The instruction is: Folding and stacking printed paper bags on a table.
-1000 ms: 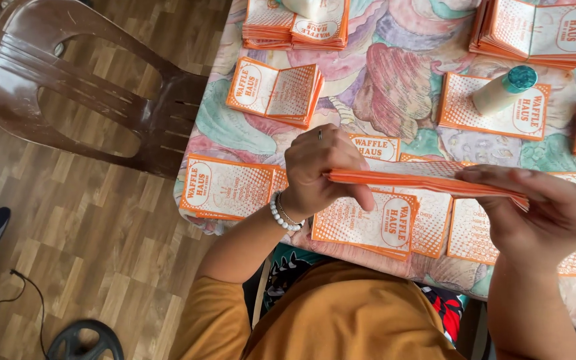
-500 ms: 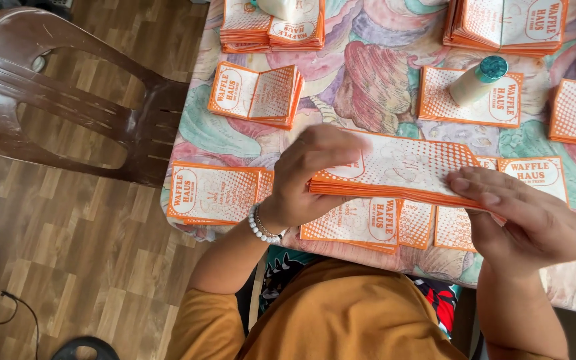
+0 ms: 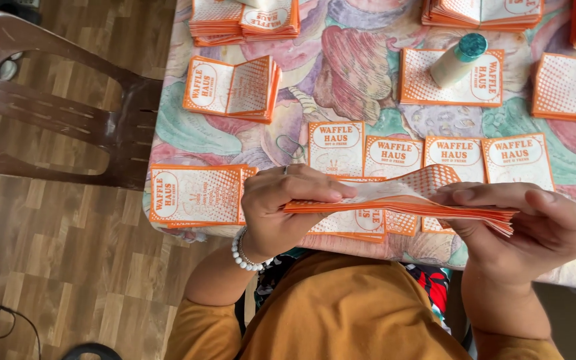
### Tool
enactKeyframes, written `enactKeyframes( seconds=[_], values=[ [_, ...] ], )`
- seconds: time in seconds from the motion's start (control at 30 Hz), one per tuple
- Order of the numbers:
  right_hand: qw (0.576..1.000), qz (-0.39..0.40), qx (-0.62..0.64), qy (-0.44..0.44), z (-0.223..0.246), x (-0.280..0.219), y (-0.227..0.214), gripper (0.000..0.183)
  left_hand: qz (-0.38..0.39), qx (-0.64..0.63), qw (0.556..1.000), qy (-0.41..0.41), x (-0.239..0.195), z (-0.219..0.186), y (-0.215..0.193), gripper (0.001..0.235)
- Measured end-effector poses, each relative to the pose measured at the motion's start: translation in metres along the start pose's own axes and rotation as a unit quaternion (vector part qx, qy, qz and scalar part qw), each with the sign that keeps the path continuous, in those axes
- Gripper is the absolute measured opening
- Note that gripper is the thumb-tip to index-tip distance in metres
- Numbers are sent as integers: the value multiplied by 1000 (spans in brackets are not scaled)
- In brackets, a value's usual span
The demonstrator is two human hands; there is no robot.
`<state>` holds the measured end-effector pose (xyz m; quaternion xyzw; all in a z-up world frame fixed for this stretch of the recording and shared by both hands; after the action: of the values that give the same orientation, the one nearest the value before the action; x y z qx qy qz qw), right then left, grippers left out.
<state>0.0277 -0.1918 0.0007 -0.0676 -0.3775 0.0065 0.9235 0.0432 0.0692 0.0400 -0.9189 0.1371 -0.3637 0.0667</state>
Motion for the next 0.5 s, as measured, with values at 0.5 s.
enactKeyframes(
  seconds=[0.5],
  values=[
    [993,53,16,-107,10,9,0,69,-6,15,994,111,5,-13,1,13]
  ],
)
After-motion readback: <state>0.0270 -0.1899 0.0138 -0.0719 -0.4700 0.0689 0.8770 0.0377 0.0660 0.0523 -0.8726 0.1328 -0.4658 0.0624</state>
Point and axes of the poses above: each hand's wrist, its own x-axis towards the middle knuckle, its own y-axis out of the palm, z = x × y, the point moved 5 cm from there along x, towards the middle knuckle, and after that the axes turned 9 degrees about z, right-handed, at the moved point
